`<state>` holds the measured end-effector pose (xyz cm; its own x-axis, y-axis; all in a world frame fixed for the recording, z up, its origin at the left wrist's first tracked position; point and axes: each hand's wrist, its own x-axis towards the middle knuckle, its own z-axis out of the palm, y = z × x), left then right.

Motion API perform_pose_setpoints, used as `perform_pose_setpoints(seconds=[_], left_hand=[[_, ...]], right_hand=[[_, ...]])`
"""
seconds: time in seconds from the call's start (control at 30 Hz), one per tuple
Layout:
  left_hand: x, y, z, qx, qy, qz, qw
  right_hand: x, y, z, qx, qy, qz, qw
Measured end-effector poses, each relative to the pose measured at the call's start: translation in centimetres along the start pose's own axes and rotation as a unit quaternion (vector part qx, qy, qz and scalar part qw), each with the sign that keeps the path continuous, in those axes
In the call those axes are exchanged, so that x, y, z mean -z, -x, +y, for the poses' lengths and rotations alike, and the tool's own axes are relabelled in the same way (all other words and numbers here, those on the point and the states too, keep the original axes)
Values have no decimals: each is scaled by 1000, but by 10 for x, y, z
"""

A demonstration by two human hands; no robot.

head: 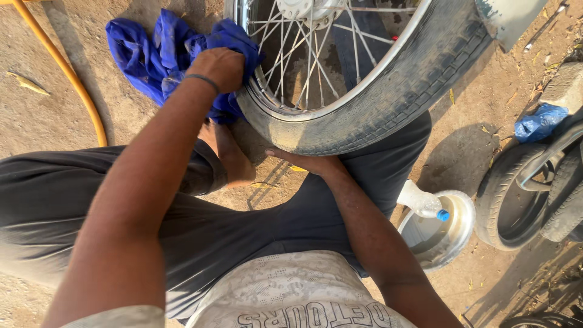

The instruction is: The person sits on the ground holding a motorcycle wheel between their legs and wipes the rim, spokes, and tire with a blue cloth, repositioning the wheel and the cloth to clean different sections of the wheel.

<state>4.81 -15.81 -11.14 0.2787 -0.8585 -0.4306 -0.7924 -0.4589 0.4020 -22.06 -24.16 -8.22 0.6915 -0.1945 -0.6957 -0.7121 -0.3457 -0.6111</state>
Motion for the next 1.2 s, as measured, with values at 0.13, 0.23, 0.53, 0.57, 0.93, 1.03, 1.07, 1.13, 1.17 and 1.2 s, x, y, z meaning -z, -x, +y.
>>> perform_pose_setpoints(seconds=[0.13,0.23,0.53,0.57,0.93,1.03,1.07,1.13,1.17,1.2], left_hand=[[-9,8,-3,8,38,33,999],[-6,30,-20,1,111,-12,994],[-20,2,12,13,-29,17,999],[-20,2,13,9,-19,29,999],[-6,20,-5,-21,53,-66,996],[-4,6,-5,17,39,-110,993],[-2,6,-6,26,27,-113,993],[-4,11,-10,28,24,-98,994],[-5,17,-13,23,35,-81,996],[-4,23,-15,19,47,-64,997]], right_hand=[[-8,-6,1,-105,-27,-61,992],[-10,-18,2,-70,-2,-57,996],[-8,-1,7,-40,-41,-2,998],[-8,-1,5,-32,-55,14,998],[-8,-6,14,-27,-4,-1,1000],[-12,-7,17,34,-25,4,999],[-13,-11,18,12,-1,-28,1000],[-14,-21,17,2,55,-43,998],[-14,-26,17,16,87,-28,996],[-14,-31,17,29,120,-15,992]])
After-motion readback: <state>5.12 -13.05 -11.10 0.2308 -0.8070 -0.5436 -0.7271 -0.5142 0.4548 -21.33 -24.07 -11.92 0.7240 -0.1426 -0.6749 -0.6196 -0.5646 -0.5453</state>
